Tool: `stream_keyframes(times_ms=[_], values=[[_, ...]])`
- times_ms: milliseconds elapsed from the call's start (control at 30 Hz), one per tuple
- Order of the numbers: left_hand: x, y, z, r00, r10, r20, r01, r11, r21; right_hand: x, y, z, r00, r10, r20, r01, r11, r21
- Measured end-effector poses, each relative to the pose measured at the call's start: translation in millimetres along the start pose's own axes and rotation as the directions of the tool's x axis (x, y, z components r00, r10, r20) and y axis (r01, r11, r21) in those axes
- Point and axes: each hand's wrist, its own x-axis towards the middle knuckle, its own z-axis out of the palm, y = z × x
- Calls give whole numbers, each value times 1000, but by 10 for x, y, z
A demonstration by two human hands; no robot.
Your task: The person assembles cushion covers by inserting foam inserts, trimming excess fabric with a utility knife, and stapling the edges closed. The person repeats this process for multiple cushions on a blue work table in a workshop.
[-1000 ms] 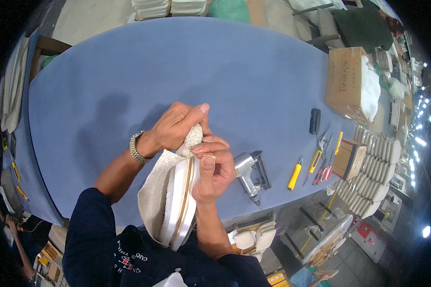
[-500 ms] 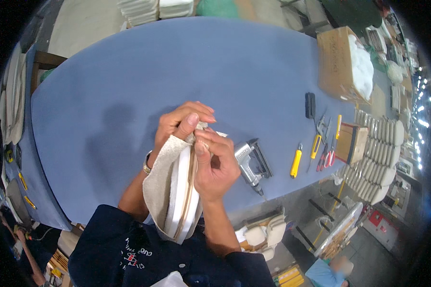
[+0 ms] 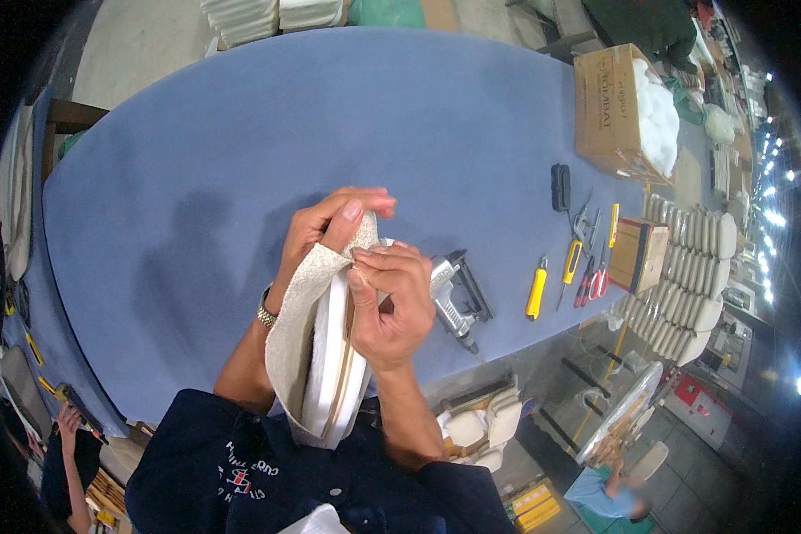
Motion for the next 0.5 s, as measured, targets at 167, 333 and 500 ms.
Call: stream_keyframes(times_ms=[167,333,500], values=[[-28,-35,-32,992,119,30,-122,989,83,-7,-18,-12,996,-72,56,78,992,-100],[-44,-61,-94,973,159,170,-190,965,180,-31,128,-295,990,18,141,-24,999,42],[-113,-100,-102,958,199,207,-242,948,208,-641,948,-1075,889,408,209,-266,831,-489]])
